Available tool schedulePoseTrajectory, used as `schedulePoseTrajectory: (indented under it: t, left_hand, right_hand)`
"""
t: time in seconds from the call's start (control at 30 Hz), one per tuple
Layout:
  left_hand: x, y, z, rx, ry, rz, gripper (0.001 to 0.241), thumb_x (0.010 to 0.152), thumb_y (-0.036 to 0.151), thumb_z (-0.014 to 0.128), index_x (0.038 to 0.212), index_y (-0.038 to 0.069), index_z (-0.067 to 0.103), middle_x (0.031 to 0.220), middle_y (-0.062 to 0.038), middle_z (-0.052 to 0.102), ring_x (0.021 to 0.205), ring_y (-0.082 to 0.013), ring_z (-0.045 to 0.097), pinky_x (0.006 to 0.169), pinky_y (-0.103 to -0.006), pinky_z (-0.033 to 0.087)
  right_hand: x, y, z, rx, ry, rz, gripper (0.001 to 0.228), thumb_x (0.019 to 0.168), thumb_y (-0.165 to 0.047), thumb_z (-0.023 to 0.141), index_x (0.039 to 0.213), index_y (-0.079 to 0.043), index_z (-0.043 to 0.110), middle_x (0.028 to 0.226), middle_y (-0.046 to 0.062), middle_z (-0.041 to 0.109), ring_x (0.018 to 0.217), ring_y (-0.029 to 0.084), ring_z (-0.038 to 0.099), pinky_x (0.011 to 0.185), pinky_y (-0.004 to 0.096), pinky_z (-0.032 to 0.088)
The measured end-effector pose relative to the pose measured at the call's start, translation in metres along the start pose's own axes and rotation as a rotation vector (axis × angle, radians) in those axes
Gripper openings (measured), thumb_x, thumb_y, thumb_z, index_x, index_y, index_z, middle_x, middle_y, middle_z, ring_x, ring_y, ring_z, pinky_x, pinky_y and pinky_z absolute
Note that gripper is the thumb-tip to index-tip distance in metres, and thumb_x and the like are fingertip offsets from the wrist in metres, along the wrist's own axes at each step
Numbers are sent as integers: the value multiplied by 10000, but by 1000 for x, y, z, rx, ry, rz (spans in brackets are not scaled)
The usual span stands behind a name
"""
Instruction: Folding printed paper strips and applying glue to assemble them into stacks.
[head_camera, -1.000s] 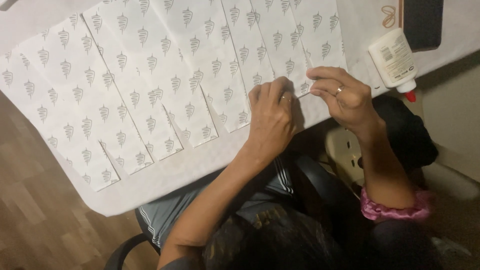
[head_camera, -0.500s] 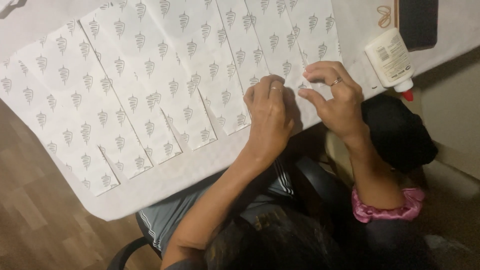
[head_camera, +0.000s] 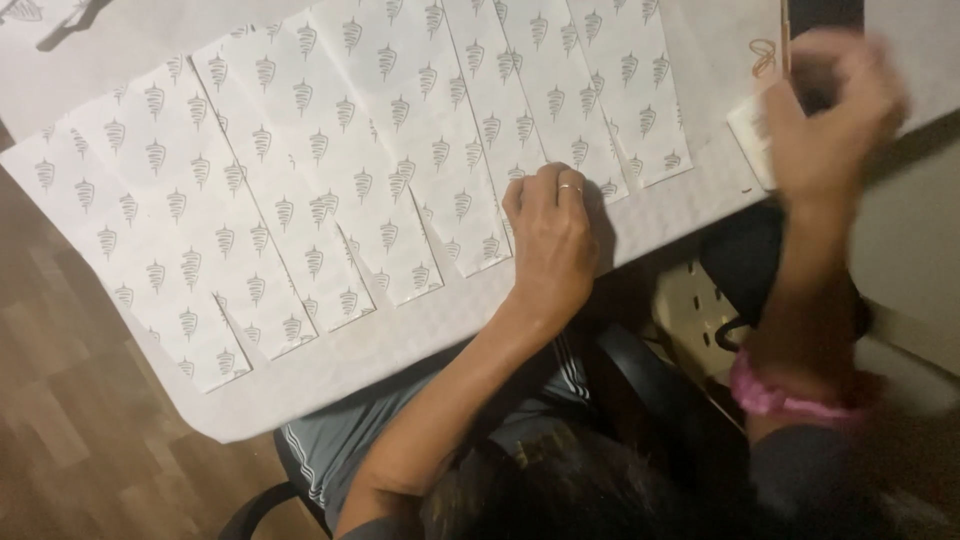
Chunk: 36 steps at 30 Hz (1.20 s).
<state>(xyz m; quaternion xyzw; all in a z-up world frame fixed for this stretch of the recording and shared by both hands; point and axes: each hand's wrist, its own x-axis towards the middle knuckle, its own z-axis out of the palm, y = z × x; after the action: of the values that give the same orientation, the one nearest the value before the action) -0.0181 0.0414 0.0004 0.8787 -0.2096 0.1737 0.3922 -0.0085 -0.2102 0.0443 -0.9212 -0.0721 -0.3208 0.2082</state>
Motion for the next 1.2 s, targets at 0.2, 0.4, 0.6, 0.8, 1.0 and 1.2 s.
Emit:
schedulePoseTrajectory:
  t: [0.2, 0.4, 0.6, 0.8, 1.0, 1.2]
  left_hand:
    - [4, 2, -3, -45, 128, 46, 261, 811, -232, 577, 886, -1, 483, 909, -130, 523, 821, -261, 468, 855, -414, 350]
    - [7, 2, -9, -81, 137, 51, 296, 785, -271, 544, 854, 5, 462, 881, -130, 522, 810, -269, 469, 836, -405, 344]
    - [6, 1, -10, -93, 150, 71, 244, 809, -237, 537, 828, -2, 472, 880, -140, 533, 817, -276, 490, 830, -412, 361]
    - [6, 0, -12, -128, 133, 46, 216, 836, -218, 528, 835, -15, 454, 867, -153, 503, 791, -296, 468, 824, -422, 359]
    - [-15, -21, 25, 5, 35, 75, 123, 837, -39, 700, 885, 28, 609, 951, -125, 550, 975, -269, 582, 1022, -484, 382]
    - [-20, -14, 20, -23, 49, 69, 181, 834, -125, 692, 986, -53, 625, 1001, -184, 583, 979, -309, 620, 1026, -481, 402]
  right_hand:
    - [13, 85, -23, -148, -330, 431, 634, 976, -79, 1033, 1337, 111, 548, 1229, 350, 690, 1049, 407, 700, 680, 459, 594]
    - [-6, 168, 6, -337, -328, 613, 643, 894, -137, 988, 1253, 61, 494, 1058, 314, 676, 811, 386, 736, 402, 503, 631]
    - [-32, 287, 5, -49, -359, 648, 248, 1249, -158, 759, 1348, -60, 553, 1005, 128, 643, 858, 214, 644, 670, 400, 552]
    - [7, -32, 11, 4, -213, 10, 134, 1030, 247, 789, 1105, 140, 759, 963, 228, 705, 799, 291, 639, 657, 380, 497]
    - [-22, -85, 41, 330, -390, 121, 184, 888, -31, 892, 1047, -44, 800, 1030, 77, 735, 907, 234, 710, 763, 339, 592]
    - [-13, -92, 34, 363, -417, 141, 91, 990, 33, 802, 1064, -20, 796, 1027, 109, 738, 962, 295, 720, 833, 399, 578]
